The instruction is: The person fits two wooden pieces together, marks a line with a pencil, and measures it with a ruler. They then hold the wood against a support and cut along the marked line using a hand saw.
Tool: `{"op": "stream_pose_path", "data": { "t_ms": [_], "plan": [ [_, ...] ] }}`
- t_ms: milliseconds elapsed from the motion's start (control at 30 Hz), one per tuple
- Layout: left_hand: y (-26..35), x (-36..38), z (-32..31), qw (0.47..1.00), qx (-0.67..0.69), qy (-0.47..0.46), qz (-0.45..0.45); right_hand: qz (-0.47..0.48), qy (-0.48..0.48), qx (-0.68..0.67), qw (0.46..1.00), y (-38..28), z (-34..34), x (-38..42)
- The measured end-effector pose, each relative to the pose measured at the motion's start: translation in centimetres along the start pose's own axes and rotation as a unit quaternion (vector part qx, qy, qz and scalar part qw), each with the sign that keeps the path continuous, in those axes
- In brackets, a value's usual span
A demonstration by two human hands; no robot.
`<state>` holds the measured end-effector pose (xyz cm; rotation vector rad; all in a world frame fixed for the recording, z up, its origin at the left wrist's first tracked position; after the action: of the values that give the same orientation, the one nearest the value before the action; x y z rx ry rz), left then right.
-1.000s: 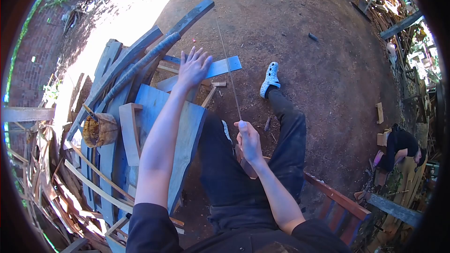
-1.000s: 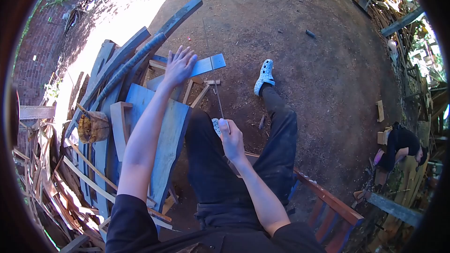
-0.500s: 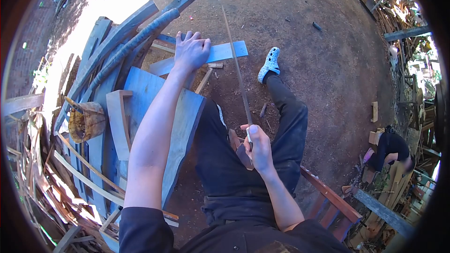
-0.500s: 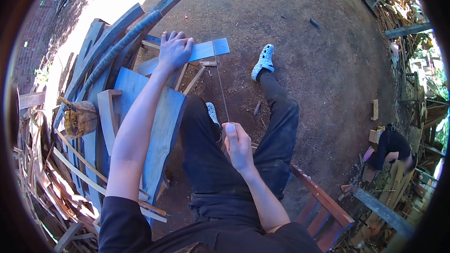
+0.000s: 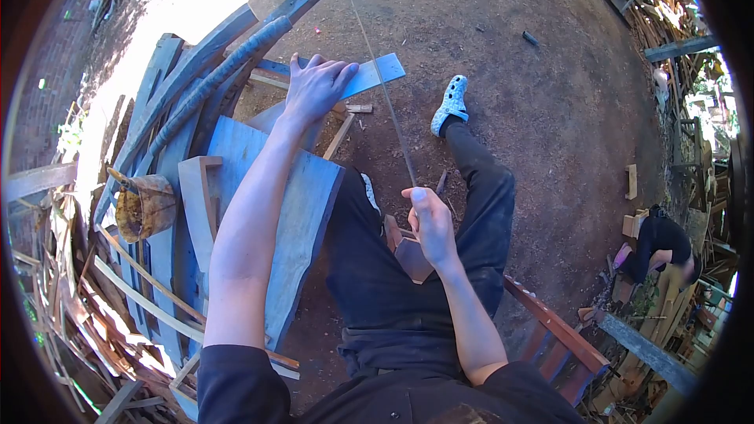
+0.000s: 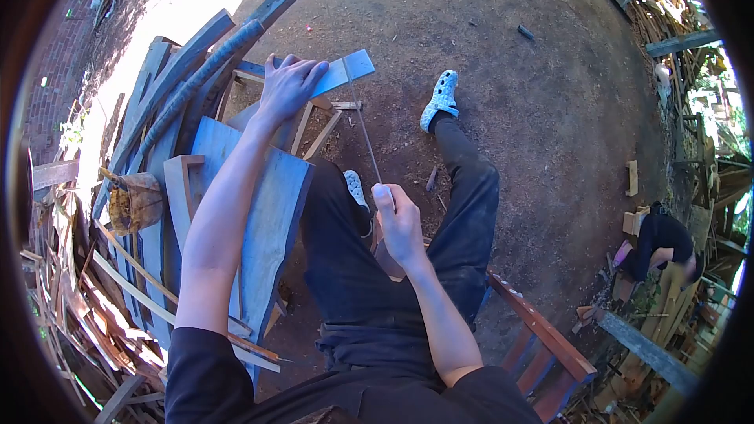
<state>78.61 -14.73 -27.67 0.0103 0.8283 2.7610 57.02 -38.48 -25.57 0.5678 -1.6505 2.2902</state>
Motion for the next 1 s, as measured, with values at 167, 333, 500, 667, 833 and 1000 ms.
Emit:
{"op": "stream_pose_path", "data": {
  "t_ms": [167, 333, 500, 667, 833, 1000],
  "plan": [
    [0.1, -0.1, 0.5, 1.0, 0.002, 0.0, 0.023, 0.027, 0.019, 0.026, 0.999, 1.1, 0.2, 0.1],
    [-0.2, -0.2, 0.4, 0.999, 0.019, -0.004, 0.039, -0.003, -0.007, -0.016, 1.0, 1.5, 1.4, 2.3],
    [0.1, -0.1, 0.7, 0.999, 0.018, 0.008, 0.028, -0.009, 0.021, 0.019, 1.0, -0.7, 1.5, 2.7],
    [-0.9, 0.0, 0.2, 0.999, 0.017, 0.047, 0.006, 0.002, 0.041, 0.019, 0.999, -2.0, 0.0, 1.1],
    [-2.0, -0.2, -0.5, 0.996, 0.056, 0.063, -0.01, 0.106, 0.033, -0.037, 0.993, 0.0, 1.4, 1.3],
    [-2.9, 0.2, -1.4, 0.992, 0.064, 0.103, -0.041, 0.176, 0.015, -0.213, 0.961, -1.7, 3.0, -0.3]
  ]
}}
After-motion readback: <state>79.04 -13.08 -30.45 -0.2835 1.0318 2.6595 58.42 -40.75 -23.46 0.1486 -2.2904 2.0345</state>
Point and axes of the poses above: each hand's wrist, its own x-axis away from the middle knuckle, its own z-axis out of the back of the hand, y = z × x, the point moved 3 cm from there along -x, towards the middle knuckle, and after that the axes turned 11 degrees about x, right-handed, at the moved point
